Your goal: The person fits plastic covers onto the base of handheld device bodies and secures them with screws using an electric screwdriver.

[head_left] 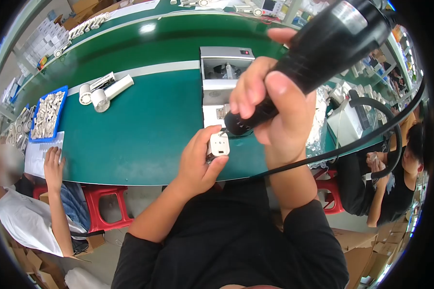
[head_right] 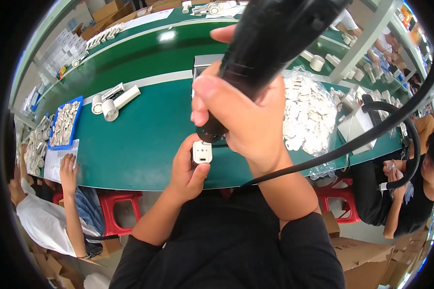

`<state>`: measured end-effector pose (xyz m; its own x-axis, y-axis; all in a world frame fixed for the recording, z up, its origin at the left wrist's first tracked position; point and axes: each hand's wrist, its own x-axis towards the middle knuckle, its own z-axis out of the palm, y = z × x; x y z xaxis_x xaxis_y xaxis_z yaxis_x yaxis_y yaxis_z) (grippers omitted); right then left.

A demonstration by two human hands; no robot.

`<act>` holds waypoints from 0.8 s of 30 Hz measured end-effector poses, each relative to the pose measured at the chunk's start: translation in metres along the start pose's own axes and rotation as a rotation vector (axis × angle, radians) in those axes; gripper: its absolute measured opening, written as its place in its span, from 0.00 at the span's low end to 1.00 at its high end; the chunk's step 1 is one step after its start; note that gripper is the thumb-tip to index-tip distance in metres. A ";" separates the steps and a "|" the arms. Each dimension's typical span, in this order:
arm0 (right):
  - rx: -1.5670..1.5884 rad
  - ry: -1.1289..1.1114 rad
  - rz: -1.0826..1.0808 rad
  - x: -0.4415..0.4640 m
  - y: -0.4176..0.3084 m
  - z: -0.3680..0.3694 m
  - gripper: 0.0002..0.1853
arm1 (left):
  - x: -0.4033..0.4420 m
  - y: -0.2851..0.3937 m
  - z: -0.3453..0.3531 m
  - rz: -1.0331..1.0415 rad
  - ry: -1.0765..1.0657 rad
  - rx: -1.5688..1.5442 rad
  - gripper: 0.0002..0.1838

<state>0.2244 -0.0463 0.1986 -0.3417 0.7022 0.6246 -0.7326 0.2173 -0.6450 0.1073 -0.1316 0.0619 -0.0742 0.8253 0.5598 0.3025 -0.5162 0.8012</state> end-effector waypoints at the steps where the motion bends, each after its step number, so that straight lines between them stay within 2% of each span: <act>1: 0.005 -0.005 0.008 -0.001 0.002 0.000 0.27 | -0.001 -0.001 0.000 0.010 -0.001 0.005 0.27; 12: -0.005 -0.057 0.092 0.000 0.003 -0.008 0.28 | -0.003 -0.004 0.002 -0.032 -0.025 0.005 0.27; 16: 0.011 -0.046 0.130 0.000 -0.005 -0.003 0.30 | -0.001 0.006 -0.002 -0.153 -0.081 -0.043 0.27; 17: 0.021 -0.041 0.117 -0.001 -0.007 -0.002 0.32 | 0.000 0.008 -0.009 -0.091 -0.078 0.042 0.28; 18: 0.044 -0.141 0.025 0.002 -0.003 -0.009 0.32 | 0.003 0.011 -0.017 -0.032 -0.078 0.130 0.28; 19: -0.106 -0.161 -0.025 0.001 -0.009 -0.014 0.39 | 0.007 0.014 -0.026 0.026 -0.082 0.217 0.28; 20: -0.262 -0.173 -0.076 0.000 -0.017 -0.019 0.47 | 0.011 0.019 -0.044 -0.037 -0.034 0.288 0.28; 22: -0.377 -0.124 -0.108 -0.003 -0.028 -0.030 0.51 | 0.024 0.018 -0.092 -0.222 0.117 0.362 0.24; 23: -0.437 -0.106 -0.041 -0.009 -0.033 -0.041 0.55 | 0.030 0.018 -0.117 -0.339 0.193 0.450 0.22; 24: -0.434 -0.116 0.058 -0.013 -0.038 -0.052 0.55 | 0.034 0.007 -0.150 -0.326 0.177 0.592 0.22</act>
<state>0.2874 -0.0282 0.1918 -0.4565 0.6462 0.6116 -0.4041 0.4618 -0.7896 -0.0359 -0.1416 0.1178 -0.3877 0.8413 0.3768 0.7018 0.0045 0.7123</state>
